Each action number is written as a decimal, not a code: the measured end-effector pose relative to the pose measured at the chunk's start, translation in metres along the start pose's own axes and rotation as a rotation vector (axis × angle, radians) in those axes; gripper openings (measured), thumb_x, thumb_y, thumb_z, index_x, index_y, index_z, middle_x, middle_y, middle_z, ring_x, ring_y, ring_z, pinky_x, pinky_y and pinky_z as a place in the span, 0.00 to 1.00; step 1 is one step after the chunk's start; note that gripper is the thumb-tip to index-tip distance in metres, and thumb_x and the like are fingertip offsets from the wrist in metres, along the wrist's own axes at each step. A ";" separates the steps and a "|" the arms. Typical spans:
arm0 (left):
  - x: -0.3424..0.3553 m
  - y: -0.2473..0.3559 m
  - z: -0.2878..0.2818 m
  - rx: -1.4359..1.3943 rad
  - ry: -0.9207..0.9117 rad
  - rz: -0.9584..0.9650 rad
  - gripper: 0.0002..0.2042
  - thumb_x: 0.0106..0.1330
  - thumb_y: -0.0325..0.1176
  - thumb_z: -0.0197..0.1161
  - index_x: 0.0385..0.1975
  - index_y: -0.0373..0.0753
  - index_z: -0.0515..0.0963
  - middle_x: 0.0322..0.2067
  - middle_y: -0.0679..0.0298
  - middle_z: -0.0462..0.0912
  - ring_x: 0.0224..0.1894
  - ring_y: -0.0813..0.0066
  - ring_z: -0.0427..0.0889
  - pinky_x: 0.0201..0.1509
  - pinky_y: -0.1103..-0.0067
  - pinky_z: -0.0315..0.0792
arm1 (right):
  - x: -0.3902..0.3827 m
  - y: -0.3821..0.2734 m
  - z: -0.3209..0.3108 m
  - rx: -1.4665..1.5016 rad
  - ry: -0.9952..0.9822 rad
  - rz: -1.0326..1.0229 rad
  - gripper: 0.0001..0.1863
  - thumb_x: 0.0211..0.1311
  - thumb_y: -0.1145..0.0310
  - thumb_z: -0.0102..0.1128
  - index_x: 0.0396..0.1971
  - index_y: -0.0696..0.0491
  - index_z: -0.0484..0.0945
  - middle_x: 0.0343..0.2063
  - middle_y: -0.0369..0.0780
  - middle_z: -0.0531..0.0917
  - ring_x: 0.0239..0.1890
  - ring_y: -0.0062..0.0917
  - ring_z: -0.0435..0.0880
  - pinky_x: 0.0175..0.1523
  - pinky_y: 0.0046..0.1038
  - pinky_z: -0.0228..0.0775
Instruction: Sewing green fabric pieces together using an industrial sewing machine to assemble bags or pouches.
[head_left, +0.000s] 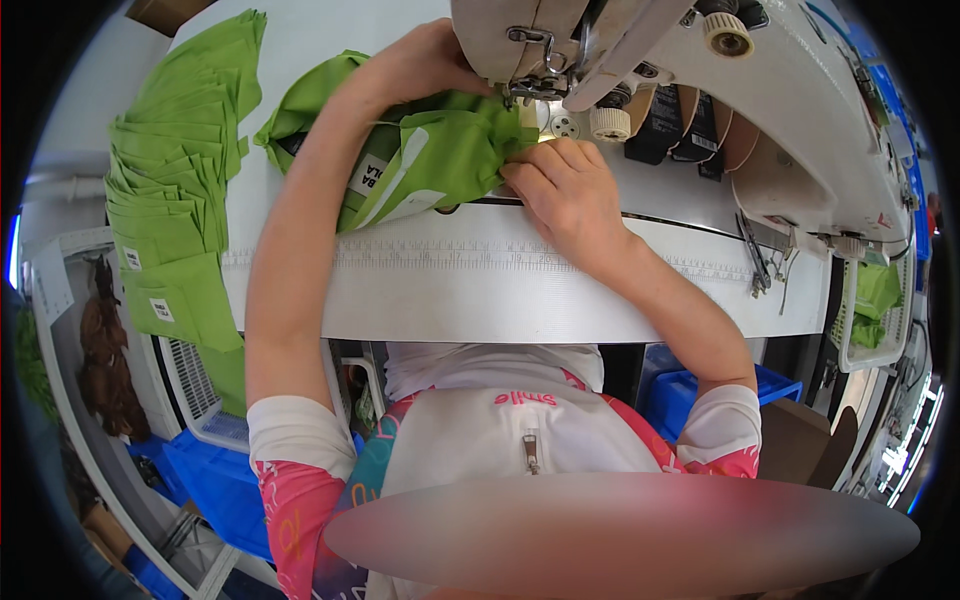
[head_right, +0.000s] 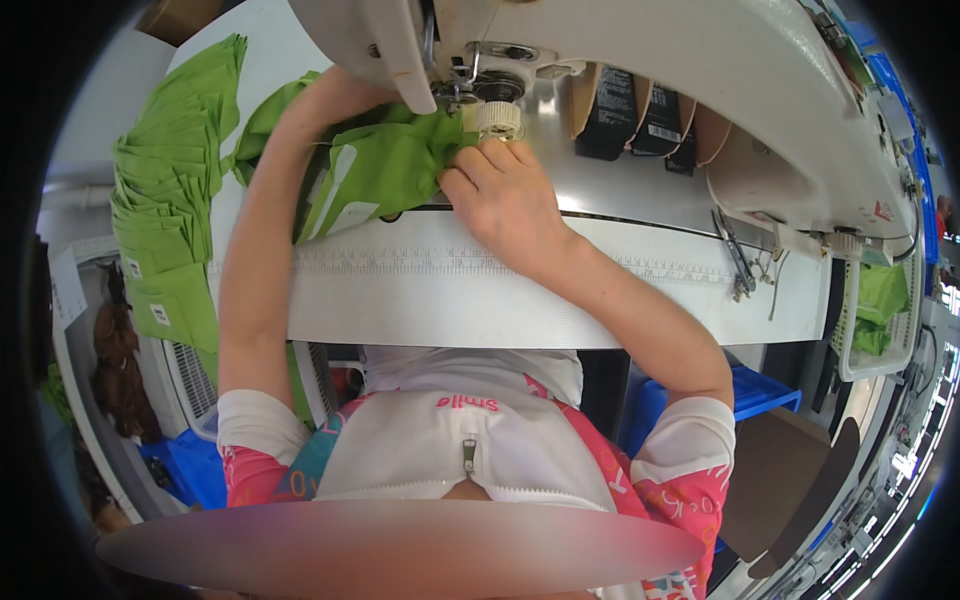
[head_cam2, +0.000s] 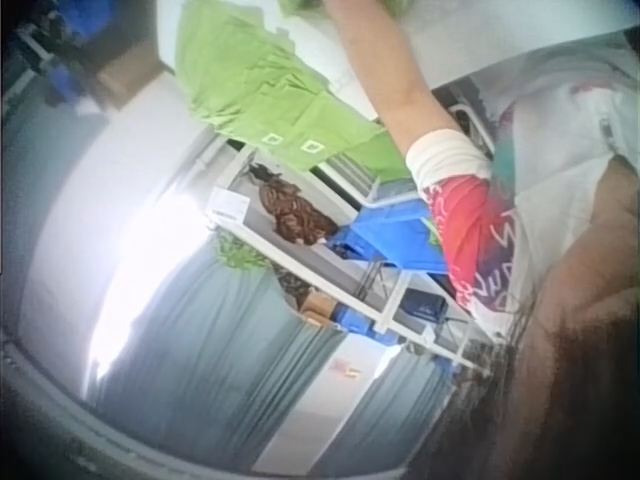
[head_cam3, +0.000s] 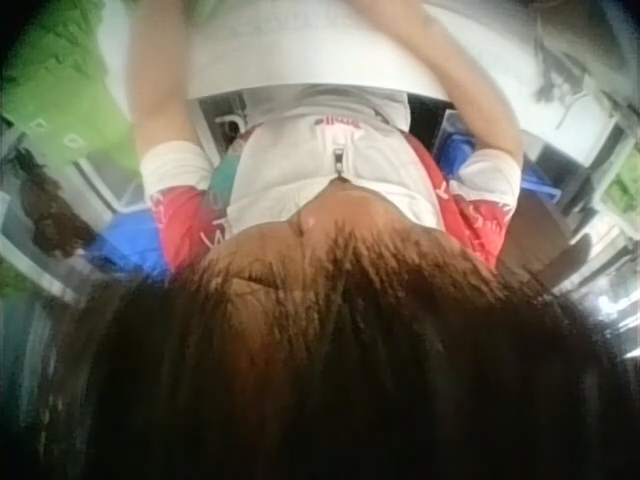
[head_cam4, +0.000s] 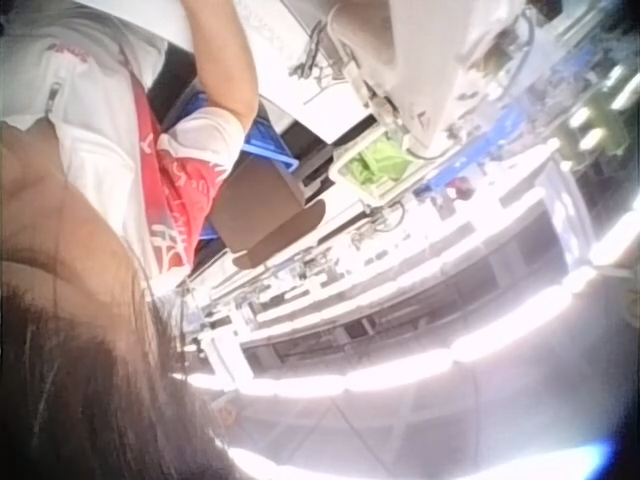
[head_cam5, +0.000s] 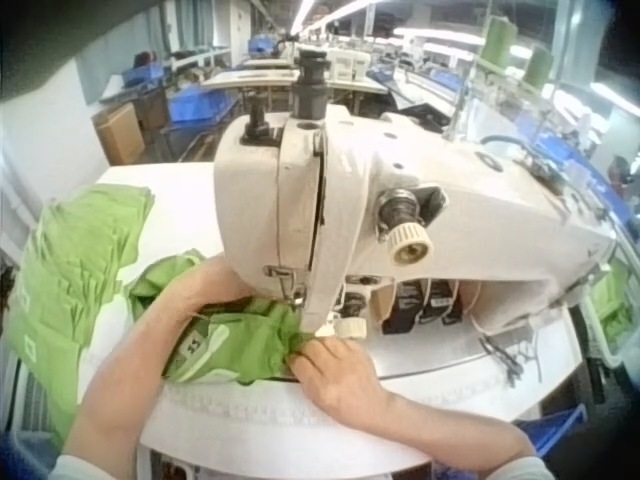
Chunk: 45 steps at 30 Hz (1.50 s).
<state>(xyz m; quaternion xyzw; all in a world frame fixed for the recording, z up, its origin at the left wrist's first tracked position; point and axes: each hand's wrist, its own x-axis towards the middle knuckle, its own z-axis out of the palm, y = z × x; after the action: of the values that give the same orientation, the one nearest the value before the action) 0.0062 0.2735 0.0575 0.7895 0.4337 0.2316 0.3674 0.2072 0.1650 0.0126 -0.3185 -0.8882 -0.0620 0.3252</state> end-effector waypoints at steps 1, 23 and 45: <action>-0.007 0.013 -0.010 0.098 -0.001 -0.084 0.20 0.49 0.33 0.70 0.41 0.32 0.78 0.35 0.57 0.83 0.39 0.67 0.80 0.46 0.76 0.72 | -0.002 0.000 -0.001 0.021 -0.021 0.022 0.10 0.40 0.75 0.61 0.28 0.55 0.77 0.28 0.36 0.76 0.31 0.27 0.74 0.36 0.28 0.64; -0.056 -0.021 0.048 0.350 0.141 0.461 0.10 0.58 0.29 0.60 0.39 0.42 0.82 0.45 0.68 0.81 0.44 0.62 0.76 0.54 0.70 0.68 | -0.005 0.029 -0.004 0.154 -0.096 0.149 0.16 0.44 0.78 0.61 0.38 0.52 0.80 0.35 0.40 0.80 0.36 0.36 0.76 0.41 0.34 0.69; -0.052 -0.092 -0.115 -0.179 0.500 -0.813 0.19 0.59 0.47 0.62 0.44 0.40 0.79 0.35 0.70 0.82 0.41 0.80 0.78 0.46 0.80 0.71 | 0.011 -0.088 -0.155 2.157 0.337 -0.039 0.05 0.54 0.75 0.64 0.29 0.59 0.78 0.33 0.47 0.79 0.30 0.33 0.81 0.29 0.30 0.73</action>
<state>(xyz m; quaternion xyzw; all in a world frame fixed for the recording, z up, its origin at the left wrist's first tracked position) -0.1466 0.3047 0.0550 0.4415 0.7604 0.2884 0.3792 0.2308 0.0523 0.1486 0.1607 -0.4244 0.7012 0.5499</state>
